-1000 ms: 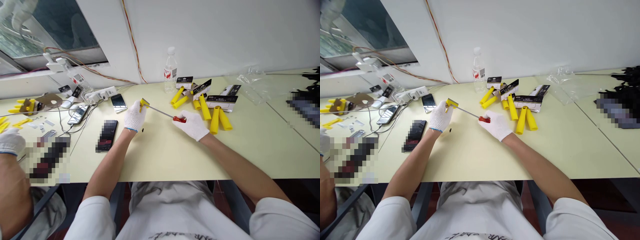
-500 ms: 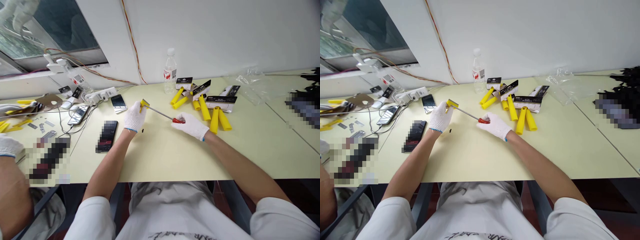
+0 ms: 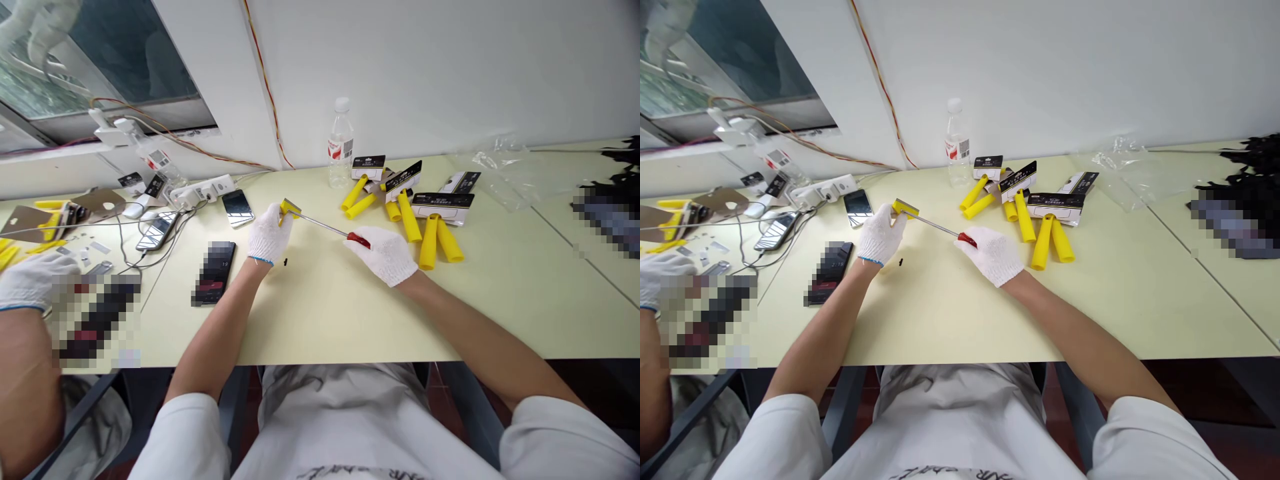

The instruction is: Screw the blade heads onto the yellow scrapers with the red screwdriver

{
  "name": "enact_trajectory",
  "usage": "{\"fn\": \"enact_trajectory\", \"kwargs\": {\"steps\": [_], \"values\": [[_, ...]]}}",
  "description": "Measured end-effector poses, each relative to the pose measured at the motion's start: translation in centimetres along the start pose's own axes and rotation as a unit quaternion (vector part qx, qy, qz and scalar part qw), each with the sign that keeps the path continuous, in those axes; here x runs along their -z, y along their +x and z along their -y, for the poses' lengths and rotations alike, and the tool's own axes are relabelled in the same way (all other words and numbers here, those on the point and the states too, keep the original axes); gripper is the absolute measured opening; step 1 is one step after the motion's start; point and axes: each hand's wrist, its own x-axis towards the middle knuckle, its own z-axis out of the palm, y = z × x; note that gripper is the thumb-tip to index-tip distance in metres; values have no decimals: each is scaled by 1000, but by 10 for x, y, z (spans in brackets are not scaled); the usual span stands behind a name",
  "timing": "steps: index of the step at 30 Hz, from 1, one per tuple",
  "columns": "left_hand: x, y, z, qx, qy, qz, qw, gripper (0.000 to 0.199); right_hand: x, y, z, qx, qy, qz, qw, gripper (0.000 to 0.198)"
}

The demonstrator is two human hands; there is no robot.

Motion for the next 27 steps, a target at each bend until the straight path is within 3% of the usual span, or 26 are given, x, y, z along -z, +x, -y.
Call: {"fn": "enact_trajectory", "kwargs": {"steps": [3,6,8,10,12,13,15,17,19,23,27], "values": [[1,0,1,-3,0,11,1000,16,3,3,1,-32,50,16,998,29],[2,0,0,-15,9,14,1000,14,8,5,3,-92,136,58,985,44],[2,-1,-1,-26,14,15,999,12,12,7,3,-165,233,126,950,52],[2,-1,-2,-30,16,20,999,10,15,9,1,-232,332,192,894,52],[1,-2,-3,-26,20,26,999,10,15,10,-1,-264,380,219,859,49],[0,-1,-2,-24,21,26,999,10,14,10,-3,-261,375,212,864,48],[-1,0,0,-23,25,17,999,10,11,10,-5,-227,315,155,908,43],[-4,2,4,-27,30,4,999,11,6,8,-6,-165,218,69,959,33],[-7,4,9,-32,35,-7,999,10,1,6,-6,-96,122,-1,988,24],[-11,7,16,-38,43,-26,998,9,-4,3,-6,-13,-3,-57,998,25],[-12,7,16,-39,43,-20,998,8,-2,4,-7,-18,11,-37,999,29]]}}
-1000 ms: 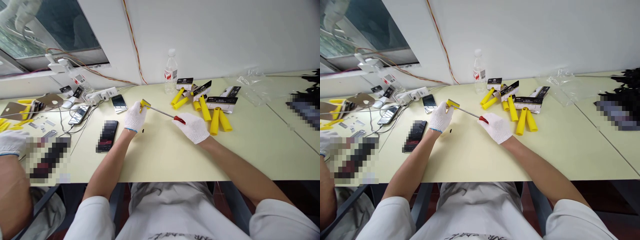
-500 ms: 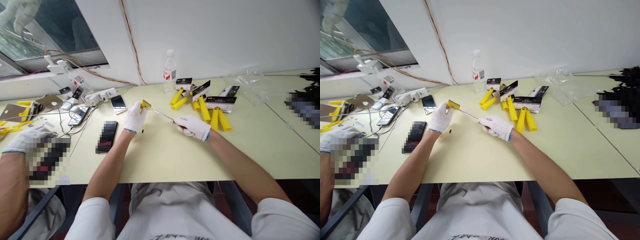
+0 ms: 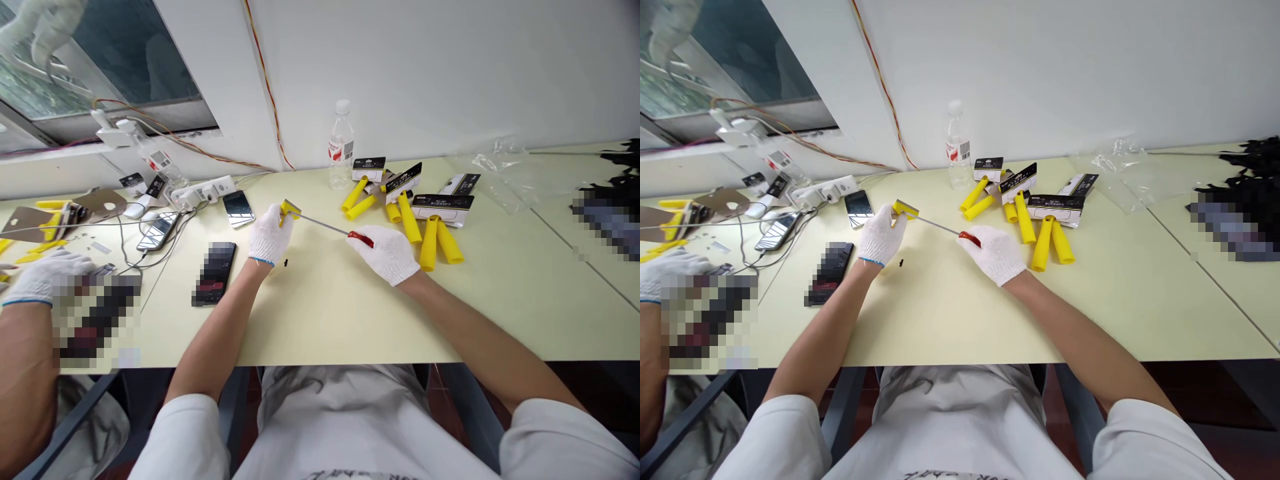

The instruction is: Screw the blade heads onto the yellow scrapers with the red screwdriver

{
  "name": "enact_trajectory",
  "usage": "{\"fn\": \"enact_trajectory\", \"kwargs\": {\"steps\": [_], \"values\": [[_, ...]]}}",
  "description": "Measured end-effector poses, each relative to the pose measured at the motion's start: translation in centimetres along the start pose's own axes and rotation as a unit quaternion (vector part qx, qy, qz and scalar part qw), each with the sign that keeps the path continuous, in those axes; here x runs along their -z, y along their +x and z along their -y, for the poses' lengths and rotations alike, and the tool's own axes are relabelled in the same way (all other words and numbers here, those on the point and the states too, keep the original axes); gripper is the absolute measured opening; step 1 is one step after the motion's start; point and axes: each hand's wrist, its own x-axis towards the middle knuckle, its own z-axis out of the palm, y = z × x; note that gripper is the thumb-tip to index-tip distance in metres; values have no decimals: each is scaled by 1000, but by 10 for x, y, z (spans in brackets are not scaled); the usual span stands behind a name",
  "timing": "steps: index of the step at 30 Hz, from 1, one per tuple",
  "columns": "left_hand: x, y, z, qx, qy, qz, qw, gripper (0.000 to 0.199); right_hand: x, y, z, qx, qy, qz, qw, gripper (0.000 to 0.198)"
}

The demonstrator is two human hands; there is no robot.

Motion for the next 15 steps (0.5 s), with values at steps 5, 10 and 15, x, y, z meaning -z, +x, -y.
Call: {"fn": "enact_trajectory", "kwargs": {"steps": [5,10,15], "values": [[3,-1,-5,14,5,10,1000,11,6,4,0,-131,174,140,966,50],[5,-3,-8,11,-13,8,1000,13,7,5,3,-223,267,211,913,43],[5,-5,-10,18,-21,18,999,8,0,4,1,-60,74,28,995,16]]}}
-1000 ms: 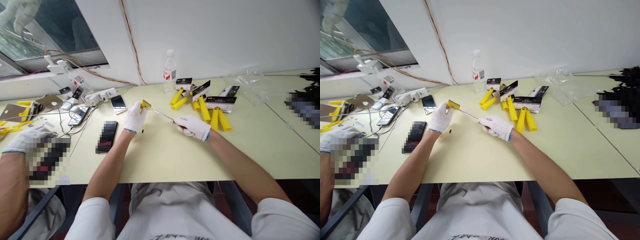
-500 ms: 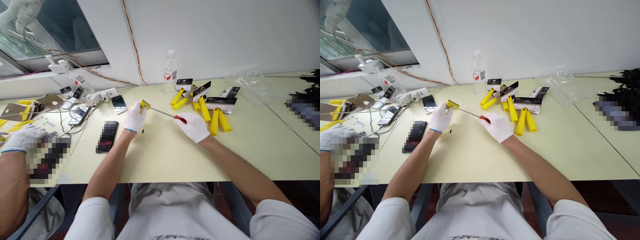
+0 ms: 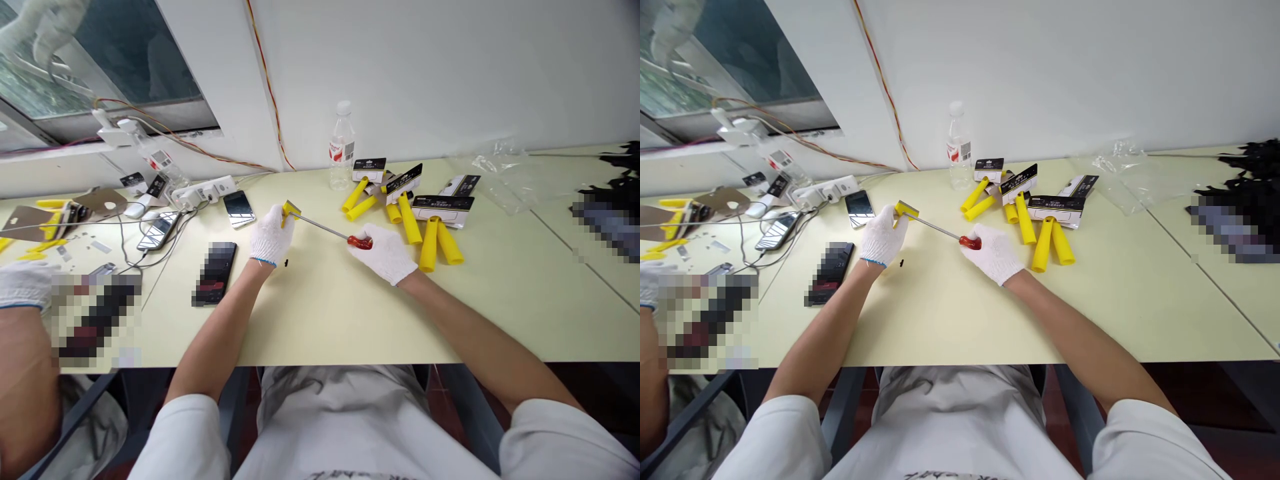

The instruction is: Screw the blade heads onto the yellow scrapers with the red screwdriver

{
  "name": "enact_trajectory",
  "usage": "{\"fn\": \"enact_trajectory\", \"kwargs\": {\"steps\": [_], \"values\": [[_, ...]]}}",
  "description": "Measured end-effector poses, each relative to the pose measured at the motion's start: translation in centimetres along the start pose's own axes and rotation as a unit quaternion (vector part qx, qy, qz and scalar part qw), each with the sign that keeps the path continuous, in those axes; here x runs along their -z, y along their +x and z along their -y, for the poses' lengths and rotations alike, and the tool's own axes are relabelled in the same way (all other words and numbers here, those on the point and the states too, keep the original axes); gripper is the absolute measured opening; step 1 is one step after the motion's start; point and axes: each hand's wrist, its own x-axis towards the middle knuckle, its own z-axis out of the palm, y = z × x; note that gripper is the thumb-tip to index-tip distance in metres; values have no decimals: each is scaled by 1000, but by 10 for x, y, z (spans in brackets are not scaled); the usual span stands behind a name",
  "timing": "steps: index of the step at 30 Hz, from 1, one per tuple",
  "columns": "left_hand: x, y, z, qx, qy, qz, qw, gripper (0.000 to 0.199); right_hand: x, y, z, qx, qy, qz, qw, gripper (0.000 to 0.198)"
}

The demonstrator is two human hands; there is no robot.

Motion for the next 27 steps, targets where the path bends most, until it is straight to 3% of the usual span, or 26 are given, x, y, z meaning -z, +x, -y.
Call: {"fn": "enact_trajectory", "kwargs": {"steps": [4,9,12,14,16,18,20,24,27], "values": [[0,0,-2,-3,14,13,1000,9,-3,-4,-4,88,-125,-50,987,23],[1,-2,-2,-4,16,16,1000,11,-1,-5,-3,84,-184,-32,979,33],[0,-1,-1,-11,10,12,1000,10,3,-3,0,67,-120,30,990,40],[-2,2,-1,-7,8,8,1000,10,6,-2,1,18,-35,98,994,52],[-3,4,-2,0,2,5,1000,12,9,-1,2,-51,51,172,982,61],[-4,5,-3,3,-7,4,1000,13,11,-1,3,-98,98,201,970,52],[-4,4,-4,5,-12,1,1000,12,11,0,2,-96,97,161,978,36],[-4,3,-4,14,-10,3,1000,12,4,0,0,-19,12,31,999,18],[-5,6,-3,16,-17,10,1000,14,1,-2,-1,47,-72,-9,996,19]]}}
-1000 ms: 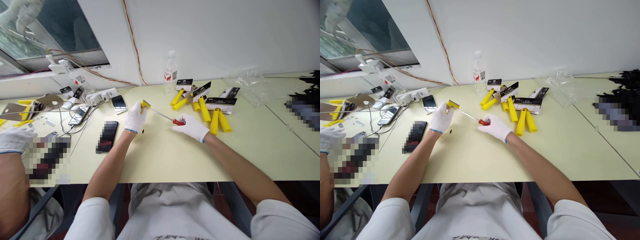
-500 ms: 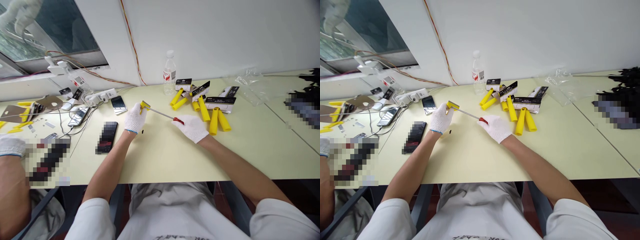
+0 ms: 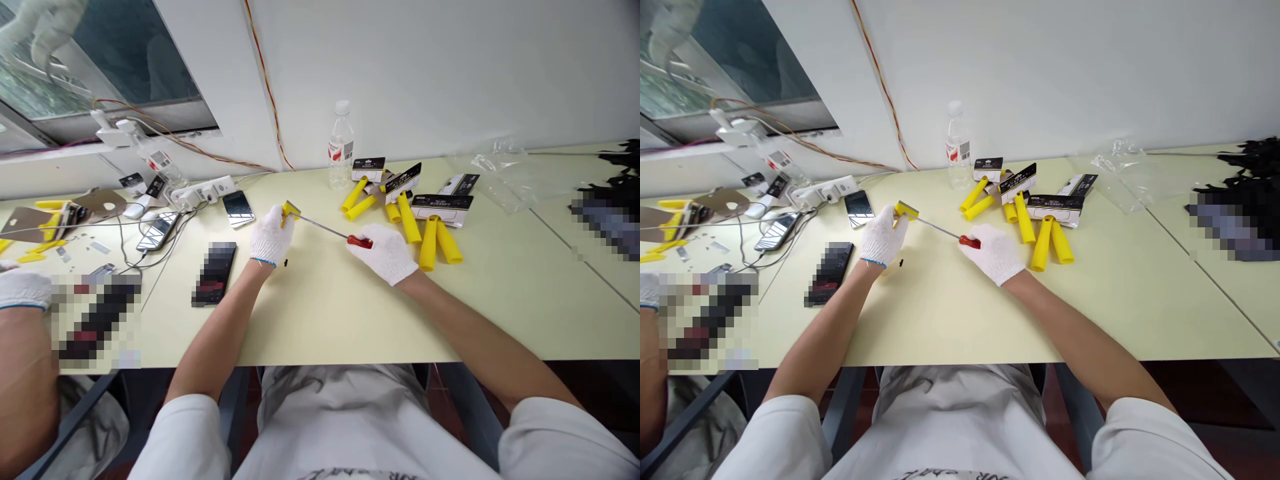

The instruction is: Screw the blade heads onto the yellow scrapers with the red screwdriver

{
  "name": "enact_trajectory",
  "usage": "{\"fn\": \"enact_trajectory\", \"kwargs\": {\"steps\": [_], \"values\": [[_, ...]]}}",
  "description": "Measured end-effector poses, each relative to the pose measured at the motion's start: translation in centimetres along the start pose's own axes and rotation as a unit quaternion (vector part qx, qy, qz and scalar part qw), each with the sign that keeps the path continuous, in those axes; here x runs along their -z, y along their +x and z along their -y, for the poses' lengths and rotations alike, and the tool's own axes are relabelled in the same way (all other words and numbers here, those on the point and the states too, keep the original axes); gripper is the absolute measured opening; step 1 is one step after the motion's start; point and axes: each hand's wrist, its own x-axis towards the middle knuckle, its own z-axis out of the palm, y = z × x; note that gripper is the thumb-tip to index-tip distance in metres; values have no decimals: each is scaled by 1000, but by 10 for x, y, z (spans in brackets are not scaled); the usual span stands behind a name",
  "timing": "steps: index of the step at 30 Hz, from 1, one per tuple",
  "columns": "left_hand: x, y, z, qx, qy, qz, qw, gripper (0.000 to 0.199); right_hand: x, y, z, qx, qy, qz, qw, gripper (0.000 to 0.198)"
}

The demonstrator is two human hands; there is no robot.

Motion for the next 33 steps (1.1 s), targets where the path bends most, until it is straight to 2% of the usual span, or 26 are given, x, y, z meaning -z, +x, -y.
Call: {"fn": "enact_trajectory", "kwargs": {"steps": [4,6,8,9,11,13,14,15,17,19,21,24,27,29,31,33], "values": [[-1,5,0,5,-4,-2,1000,13,0,-1,1,22,-52,6,998,28],[-1,6,0,4,-4,0,1000,11,2,-1,2,8,-17,28,999,34],[0,4,-1,-1,4,0,1000,11,6,0,4,-27,59,84,994,44],[0,3,-1,-5,9,-3,1000,11,8,1,5,-60,111,125,984,49],[1,-1,-1,-14,15,-9,1000,15,12,1,7,-141,218,208,943,52],[2,-4,0,-20,13,-12,1000,25,13,1,8,-206,275,245,907,46],[2,-5,0,-21,11,-12,1000,29,12,2,8,-217,275,235,907,43],[2,-5,0,-23,10,-13,1000,31,11,2,8,-210,258,207,920,40],[2,-4,1,-25,7,-14,1000,23,7,2,6,-163,190,117,961,35],[2,-4,1,-26,6,-17,999,14,1,1,3,-100,114,32,988,27],[2,-3,1,-28,8,-22,999,12,-3,-1,0,-47,52,-10,997,22],[4,-5,-1,-38,16,-29,999,13,-3,-2,-2,0,-4,-30,1000,23],[7,-7,-5,-38,38,-31,998,14,2,-1,0,-6,14,-19,1000,29],[10,-8,-8,-30,58,-29,997,15,5,0,2,-46,80,24,995,37],[11,-9,-9,-25,73,-24,997,16,7,1,4,-116,163,95,975,53],[11,-9,-10,-22,79,-17,996,13,8,1,5,-180,226,158,944,58]]}}
